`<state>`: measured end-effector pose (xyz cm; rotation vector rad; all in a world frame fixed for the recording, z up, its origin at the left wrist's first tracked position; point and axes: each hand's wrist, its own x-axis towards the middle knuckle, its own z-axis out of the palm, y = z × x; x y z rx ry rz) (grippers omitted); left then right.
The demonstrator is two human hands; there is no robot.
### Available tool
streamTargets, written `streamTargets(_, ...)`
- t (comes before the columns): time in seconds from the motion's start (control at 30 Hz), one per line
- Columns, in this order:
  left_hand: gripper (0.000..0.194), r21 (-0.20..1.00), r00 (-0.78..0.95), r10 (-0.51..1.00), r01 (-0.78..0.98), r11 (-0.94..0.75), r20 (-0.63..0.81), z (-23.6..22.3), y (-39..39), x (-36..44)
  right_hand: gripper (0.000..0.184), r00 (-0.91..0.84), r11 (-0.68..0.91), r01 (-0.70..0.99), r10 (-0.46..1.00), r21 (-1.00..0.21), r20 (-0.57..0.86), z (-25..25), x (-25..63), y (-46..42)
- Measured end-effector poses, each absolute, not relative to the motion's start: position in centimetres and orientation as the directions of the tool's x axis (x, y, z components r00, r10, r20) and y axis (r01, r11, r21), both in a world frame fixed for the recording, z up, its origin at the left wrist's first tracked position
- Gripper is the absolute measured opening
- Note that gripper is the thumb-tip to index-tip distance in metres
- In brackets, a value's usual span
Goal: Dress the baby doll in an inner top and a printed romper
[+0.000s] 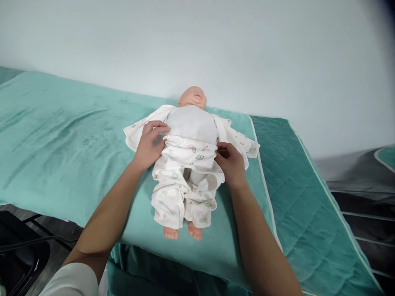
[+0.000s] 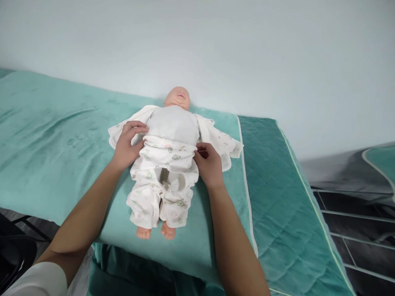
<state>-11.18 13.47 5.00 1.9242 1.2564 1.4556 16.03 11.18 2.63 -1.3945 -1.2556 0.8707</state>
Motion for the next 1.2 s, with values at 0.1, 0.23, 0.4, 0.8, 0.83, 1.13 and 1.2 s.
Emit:
streamTargets(0.1,0.021,0.768,0.117,0.848,0.374,-0.52,0.517,5.1,13.4,-11.4,0.024,0.181,0.179,0.265,0.956,-0.948,0.231,2.9,15.8,10.7)
streamTargets(0.23,0.014,0.843,0.174,0.875,0.238,-0.483,0.452,5.1,13.4,-11.9,0.03,0.084,0.326,0.256,0.93,-0.91,0.357,2.8,15.7,10.4)
streamTargets(0.4,0.017,0.877,0.249,0.892,0.213,-0.43,0.377,5.4,13.5,-12.3,0.028,0.063,0.382,0.212,0.913,-0.9,0.402,2.8,15.9,10.4)
streamTargets(0.8,0.022,0.807,0.337,0.861,0.332,-0.487,0.381,5.5,13.5,-12.4,0.021,-0.181,0.384,0.28,0.921,-0.88,0.344,3.6,16.9,10.7)
streamTargets(0.83,0.022,0.802,0.322,0.867,0.353,-0.482,0.379,5.5,13.4,-12.3,0.02,-0.181,0.407,0.326,0.913,-0.853,0.366,3.6,16.8,10.8)
streamTargets(1.13,0.016,0.733,0.15,0.947,0.603,-0.314,0.283,6.3,16.0,-10.2,0.021,-0.071,0.424,0.508,0.888,-0.75,0.455,4.4,14.5,12.4)
streamTargets(1.2,0.016,0.757,0.149,0.948,0.572,-0.314,0.28,6.3,17.0,-10.0,0.022,0.011,0.335,0.542,0.914,-0.771,0.405,4.6,14.2,13.8)
